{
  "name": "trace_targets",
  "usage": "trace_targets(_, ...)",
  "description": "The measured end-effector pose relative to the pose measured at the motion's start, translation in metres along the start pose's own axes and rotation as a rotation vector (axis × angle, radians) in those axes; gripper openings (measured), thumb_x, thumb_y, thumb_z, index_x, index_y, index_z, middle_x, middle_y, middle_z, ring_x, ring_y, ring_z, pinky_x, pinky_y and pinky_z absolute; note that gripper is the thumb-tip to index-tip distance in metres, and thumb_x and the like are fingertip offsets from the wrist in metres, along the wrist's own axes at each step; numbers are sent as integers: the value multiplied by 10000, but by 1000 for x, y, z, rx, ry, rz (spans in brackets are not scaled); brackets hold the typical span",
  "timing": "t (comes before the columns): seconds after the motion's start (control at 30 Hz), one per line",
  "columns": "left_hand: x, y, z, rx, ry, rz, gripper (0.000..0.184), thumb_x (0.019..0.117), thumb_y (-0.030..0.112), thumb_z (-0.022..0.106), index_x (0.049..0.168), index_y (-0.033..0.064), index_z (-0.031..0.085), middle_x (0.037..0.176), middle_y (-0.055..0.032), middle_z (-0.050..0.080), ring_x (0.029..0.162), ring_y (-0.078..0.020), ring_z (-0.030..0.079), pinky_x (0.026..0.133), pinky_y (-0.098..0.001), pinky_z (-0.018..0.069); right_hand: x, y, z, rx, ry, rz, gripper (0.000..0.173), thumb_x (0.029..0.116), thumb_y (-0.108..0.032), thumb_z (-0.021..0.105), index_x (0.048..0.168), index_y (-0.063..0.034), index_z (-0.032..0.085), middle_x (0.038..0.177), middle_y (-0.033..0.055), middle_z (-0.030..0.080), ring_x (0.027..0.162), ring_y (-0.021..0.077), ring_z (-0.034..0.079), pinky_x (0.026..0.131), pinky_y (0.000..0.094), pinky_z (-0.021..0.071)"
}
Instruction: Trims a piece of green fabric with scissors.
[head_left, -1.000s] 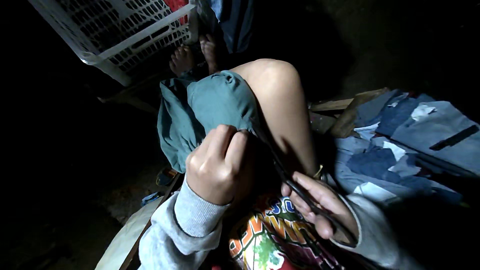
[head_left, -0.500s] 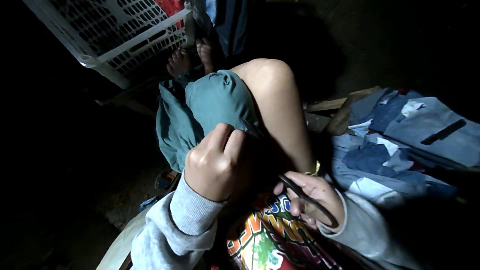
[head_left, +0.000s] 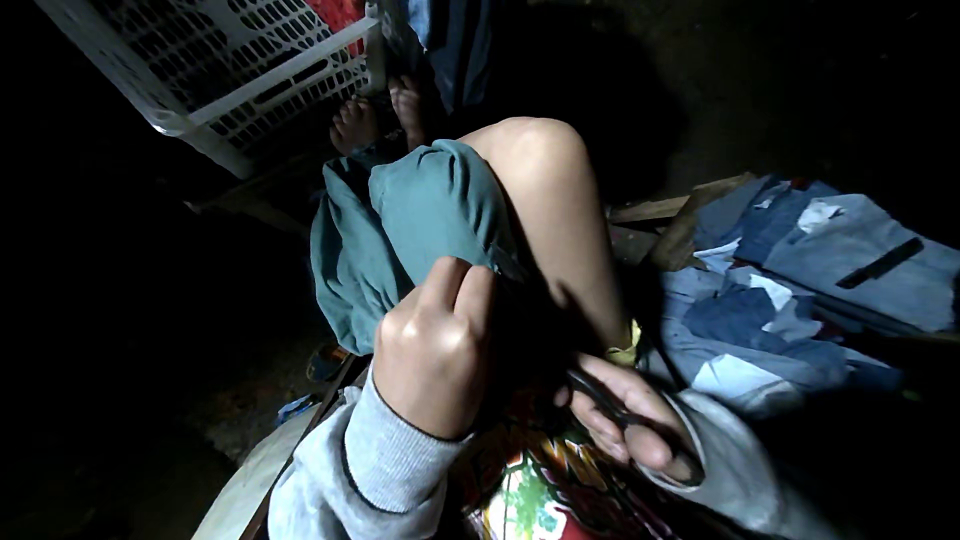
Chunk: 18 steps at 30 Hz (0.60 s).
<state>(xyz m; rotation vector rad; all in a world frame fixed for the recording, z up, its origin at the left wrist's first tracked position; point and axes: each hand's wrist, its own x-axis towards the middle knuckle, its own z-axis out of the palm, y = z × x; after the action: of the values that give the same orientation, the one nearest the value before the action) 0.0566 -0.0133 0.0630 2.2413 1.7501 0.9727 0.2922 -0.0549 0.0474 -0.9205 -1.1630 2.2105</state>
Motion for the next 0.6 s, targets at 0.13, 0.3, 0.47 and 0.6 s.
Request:
trace_targets(0.13,-1,-1,-1,12,-14,2,143,892,107,624,809,39,717,745,-87,652,619,-178,636,487,-275,457,-9,-1,-11,-10,-70,-3,572,882,-681,624,1120,-161,615,661,-182,476,562,-121,466,521,71,401)
trace_targets(0.3,0,2,1,20,-1,2,155,908,97,611,802,45,712,732,-87,643,617,-185,632,488,-274,456,-9,-5,-9,-48,-26,13,544,876,-674,633,1085,-173,609,659,-191,479,560,-129,470,515,70,404)
trace_targets(0.47,-1,6,2,68,9,13,137,897,90,637,781,42,691,724,-91,633,609,-181,622,475,-273,433,3,-3,-2,-60,3,-39,495,890,-671,614,1061,-208,564,659,-199,487,569,-127,492,523,80,437)
trace_targets(0.6,-1,8,3,56,13,10,125,900,92,644,795,52,698,733,-85,640,614,-176,626,483,-265,442,21,-12,4,-207,114,-37,637,833,-732,620,1087,-149,581,672,-200,511,560,-132,481,507,83,428)
